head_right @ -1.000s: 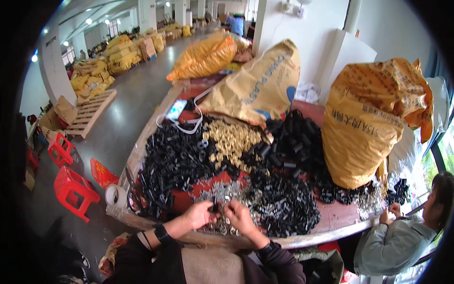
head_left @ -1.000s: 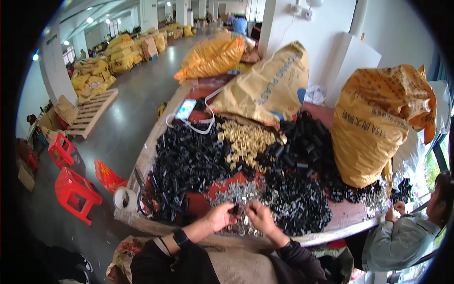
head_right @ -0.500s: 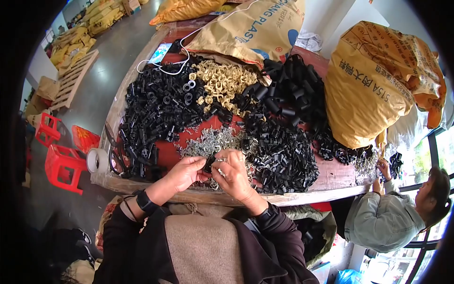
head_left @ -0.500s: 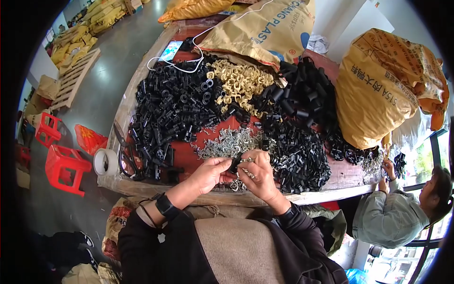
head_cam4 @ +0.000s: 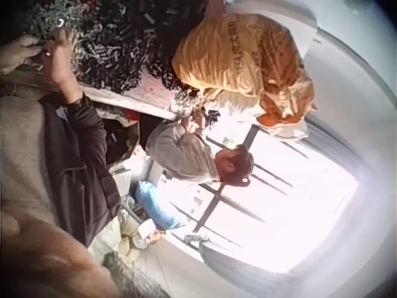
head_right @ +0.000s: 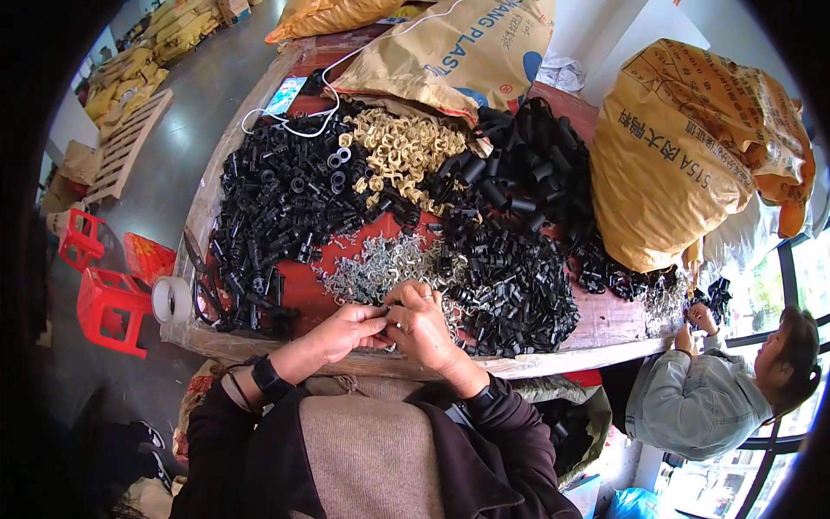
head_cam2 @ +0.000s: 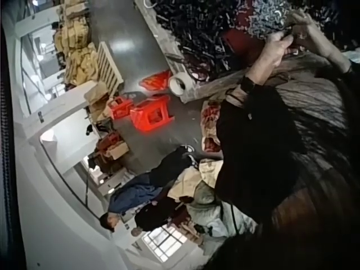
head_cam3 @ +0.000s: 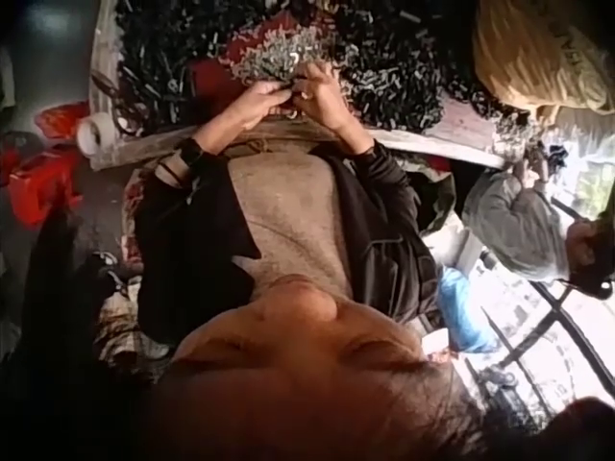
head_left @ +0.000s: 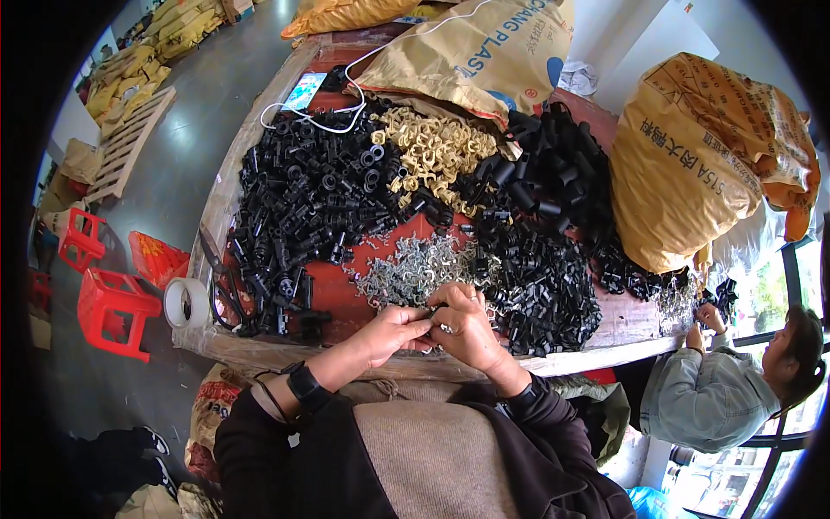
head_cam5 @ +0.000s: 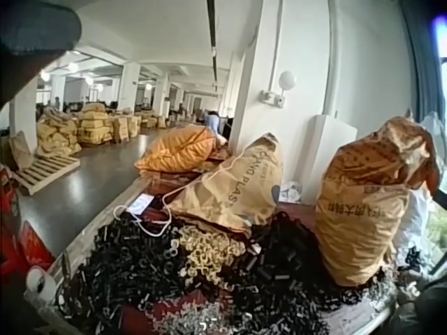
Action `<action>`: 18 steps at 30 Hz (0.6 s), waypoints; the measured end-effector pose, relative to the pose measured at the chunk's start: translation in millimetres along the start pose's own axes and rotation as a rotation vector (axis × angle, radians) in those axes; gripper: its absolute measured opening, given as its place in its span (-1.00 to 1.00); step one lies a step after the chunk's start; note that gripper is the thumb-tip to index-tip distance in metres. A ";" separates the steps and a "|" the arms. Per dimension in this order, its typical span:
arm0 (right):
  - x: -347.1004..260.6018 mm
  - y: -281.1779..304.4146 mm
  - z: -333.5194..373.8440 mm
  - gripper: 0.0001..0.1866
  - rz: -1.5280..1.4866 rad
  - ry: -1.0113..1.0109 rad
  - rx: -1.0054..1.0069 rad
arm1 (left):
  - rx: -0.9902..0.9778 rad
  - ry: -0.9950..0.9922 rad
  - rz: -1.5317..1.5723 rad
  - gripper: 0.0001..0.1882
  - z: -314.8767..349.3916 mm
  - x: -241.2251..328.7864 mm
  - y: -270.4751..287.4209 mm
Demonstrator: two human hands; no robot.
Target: The person assembles plastic components by hand, inserting small metal clips and tan plastic pieces into black plastic housings. After repeating this process, they move the finished units into a bag on the floor and gather more black plastic housings from a large bag to place on the table.
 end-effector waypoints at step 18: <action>27.2 6.7 22.1 -0.84 0.081 -0.006 0.184 | -0.055 0.032 0.317 -0.85 -3.1 8.9 28.1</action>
Point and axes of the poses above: each hand's wrist, its own z-axis away from the middle knuckle, its own y-axis out of the back of the hand, x = y × z, the point moved 1 cm from there along -z, towards the middle knuckle, and after that the axes turned 13 degrees about y, right-handed, at the moved point
